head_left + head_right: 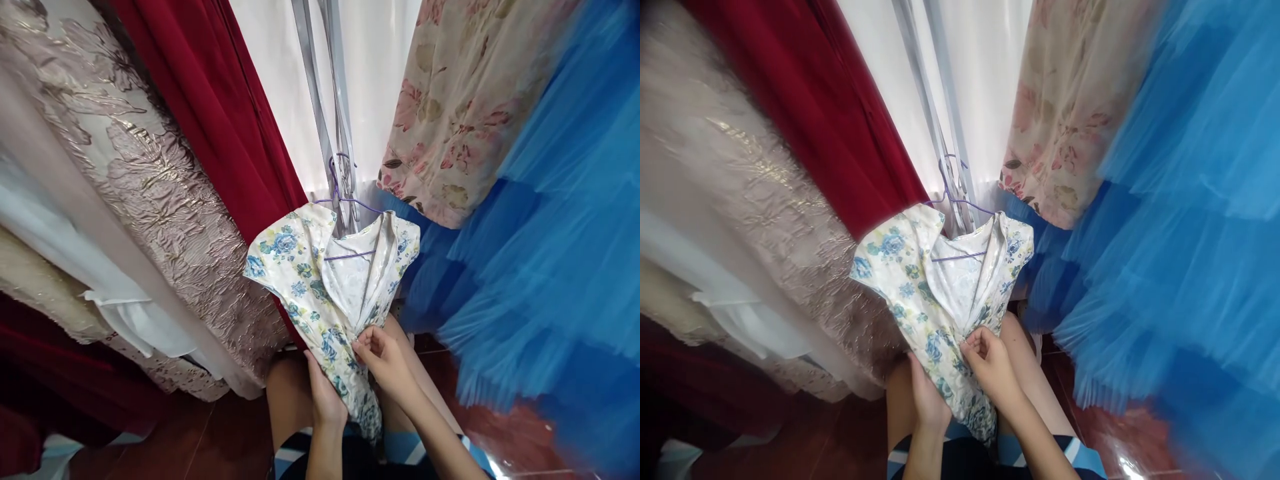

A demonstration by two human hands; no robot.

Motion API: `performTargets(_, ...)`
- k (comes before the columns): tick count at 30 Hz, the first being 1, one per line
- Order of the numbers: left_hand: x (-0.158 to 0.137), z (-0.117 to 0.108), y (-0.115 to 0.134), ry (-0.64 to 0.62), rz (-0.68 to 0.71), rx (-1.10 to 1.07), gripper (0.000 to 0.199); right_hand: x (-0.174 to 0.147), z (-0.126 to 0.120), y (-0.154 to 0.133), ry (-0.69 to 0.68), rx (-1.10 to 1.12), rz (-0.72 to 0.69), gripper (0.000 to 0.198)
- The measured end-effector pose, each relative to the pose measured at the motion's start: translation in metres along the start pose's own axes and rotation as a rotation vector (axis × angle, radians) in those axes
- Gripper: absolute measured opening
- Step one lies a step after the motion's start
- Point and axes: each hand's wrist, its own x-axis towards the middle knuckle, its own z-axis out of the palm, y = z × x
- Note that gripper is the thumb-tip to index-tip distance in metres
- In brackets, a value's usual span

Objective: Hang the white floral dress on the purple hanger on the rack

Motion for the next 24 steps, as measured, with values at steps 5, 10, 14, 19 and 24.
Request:
performTargets(5, -0.007, -0.004, 0.003, 0.144, 0.059, -0.036, 0.071, -0.009, -0.006, -0.020, -0.045, -0.213, -0.093, 0.030)
performTargets(10, -0.005, 0.014, 0.009, 0.207, 0.167, 0.199, 0.049, -0.008, -0.029, -0.026, -0.082, -0.437, -0.285, 0.024)
performTargets(14, -0.009, 0.028, 0.006, 0.194, 0.221, 0.371, 0.049, 0.012, -0.052, -0.031, -0.045, -0.568, -0.497, 0.015)
performTargets(19, -0.012, 0.028, 0.001, 0.200, 0.239, 0.498, 0.057, 0.081, -0.065, -0.087, 0.081, -0.728, -0.787, 0.012)
performTargets(24, -0.009, 0.014, 0.001, 0.197, 0.218, 0.508, 0.060, 0.160, -0.053, -0.148, 0.040, -0.901, -1.002, 0.015)
